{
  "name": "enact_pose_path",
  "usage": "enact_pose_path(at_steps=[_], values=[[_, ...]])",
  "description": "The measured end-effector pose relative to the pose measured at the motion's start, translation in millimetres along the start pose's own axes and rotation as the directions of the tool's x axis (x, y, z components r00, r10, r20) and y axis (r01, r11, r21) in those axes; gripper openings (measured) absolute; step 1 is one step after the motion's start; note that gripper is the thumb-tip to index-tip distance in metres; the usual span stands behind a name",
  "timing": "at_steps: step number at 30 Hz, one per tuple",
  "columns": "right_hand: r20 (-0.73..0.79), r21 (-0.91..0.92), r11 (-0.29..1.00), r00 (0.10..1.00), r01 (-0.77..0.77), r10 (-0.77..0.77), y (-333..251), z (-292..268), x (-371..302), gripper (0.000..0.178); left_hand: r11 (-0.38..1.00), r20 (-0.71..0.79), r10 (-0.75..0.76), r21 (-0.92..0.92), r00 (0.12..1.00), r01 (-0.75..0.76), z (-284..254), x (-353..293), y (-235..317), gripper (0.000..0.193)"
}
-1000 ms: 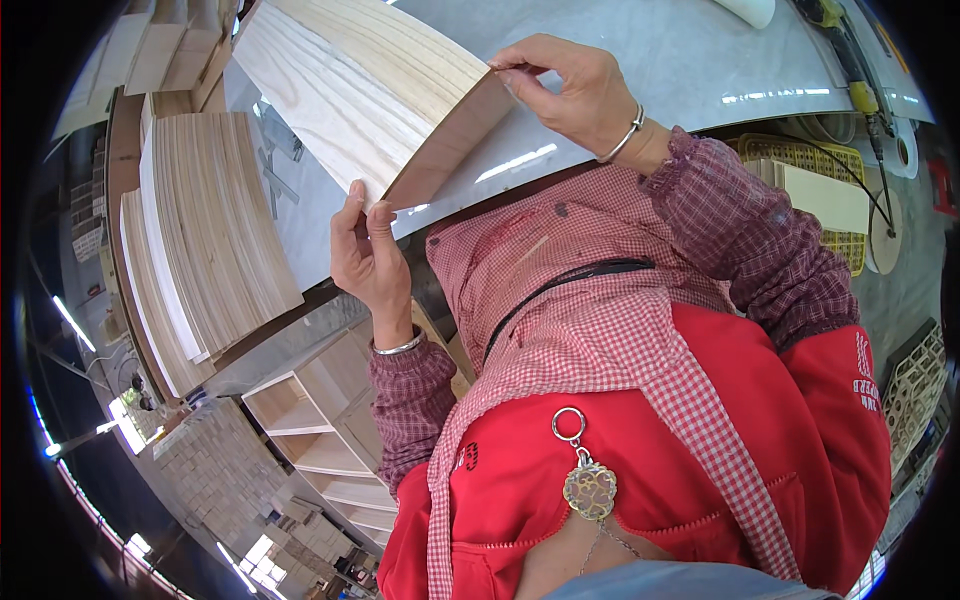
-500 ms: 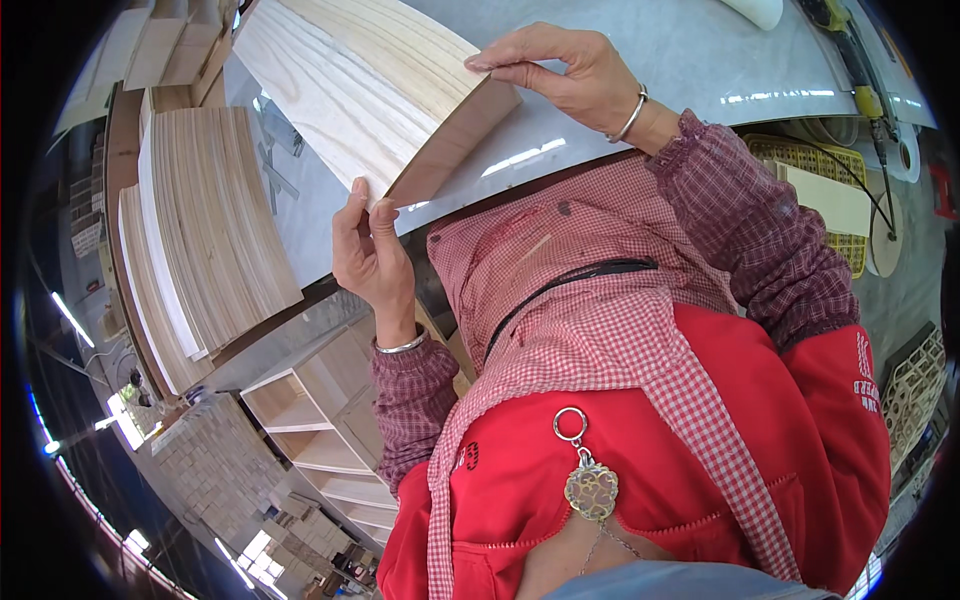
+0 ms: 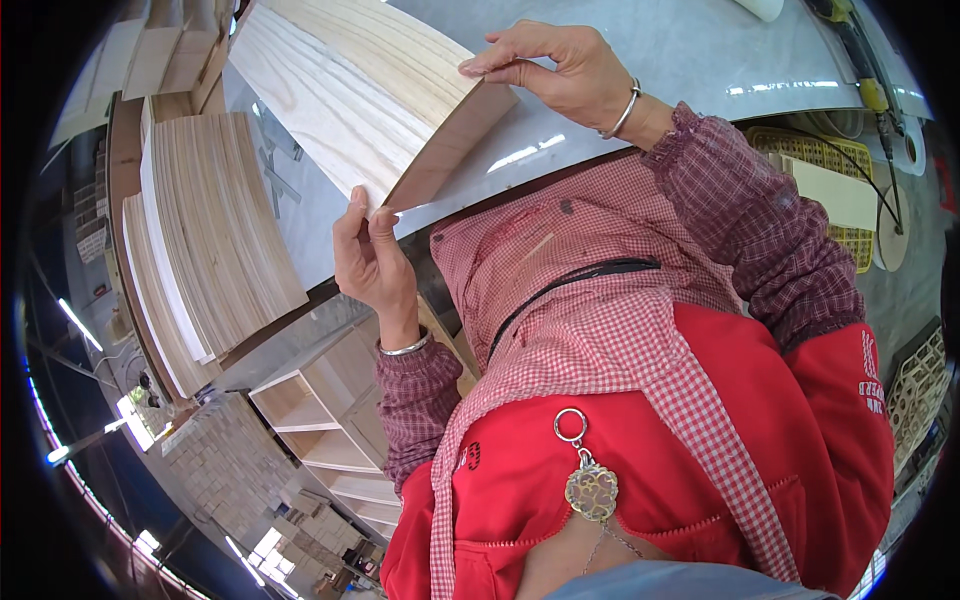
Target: Assembling wooden boxes by applying glue to the edges of wooden boards and securing them with a pneumatic nail gun.
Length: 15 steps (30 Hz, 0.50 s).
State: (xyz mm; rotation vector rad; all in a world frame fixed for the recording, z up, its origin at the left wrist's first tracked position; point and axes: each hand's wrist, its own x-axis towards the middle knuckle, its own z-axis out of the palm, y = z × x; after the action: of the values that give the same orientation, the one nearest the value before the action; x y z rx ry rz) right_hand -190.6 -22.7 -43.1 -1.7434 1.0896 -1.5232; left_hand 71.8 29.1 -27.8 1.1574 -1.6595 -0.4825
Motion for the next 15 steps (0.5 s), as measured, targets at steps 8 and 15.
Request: enact_pose_path(at_steps=[8,15], values=[[-0.020,0.003,1.000,1.000,0.010,-0.010,0.8,2.6,-0.8,0.022,0.998,0.011,-0.070,-0.006,0.997,0.070,-2.5,1.4,7.5,0.023],[0.005,-0.038,0.999,0.999,0.034,-0.034,-11.0,-3.8,3.8,0.022,0.800,0.169,0.287,0.500,0.943,-0.333,12.4,26.7,37.3,0.026]])
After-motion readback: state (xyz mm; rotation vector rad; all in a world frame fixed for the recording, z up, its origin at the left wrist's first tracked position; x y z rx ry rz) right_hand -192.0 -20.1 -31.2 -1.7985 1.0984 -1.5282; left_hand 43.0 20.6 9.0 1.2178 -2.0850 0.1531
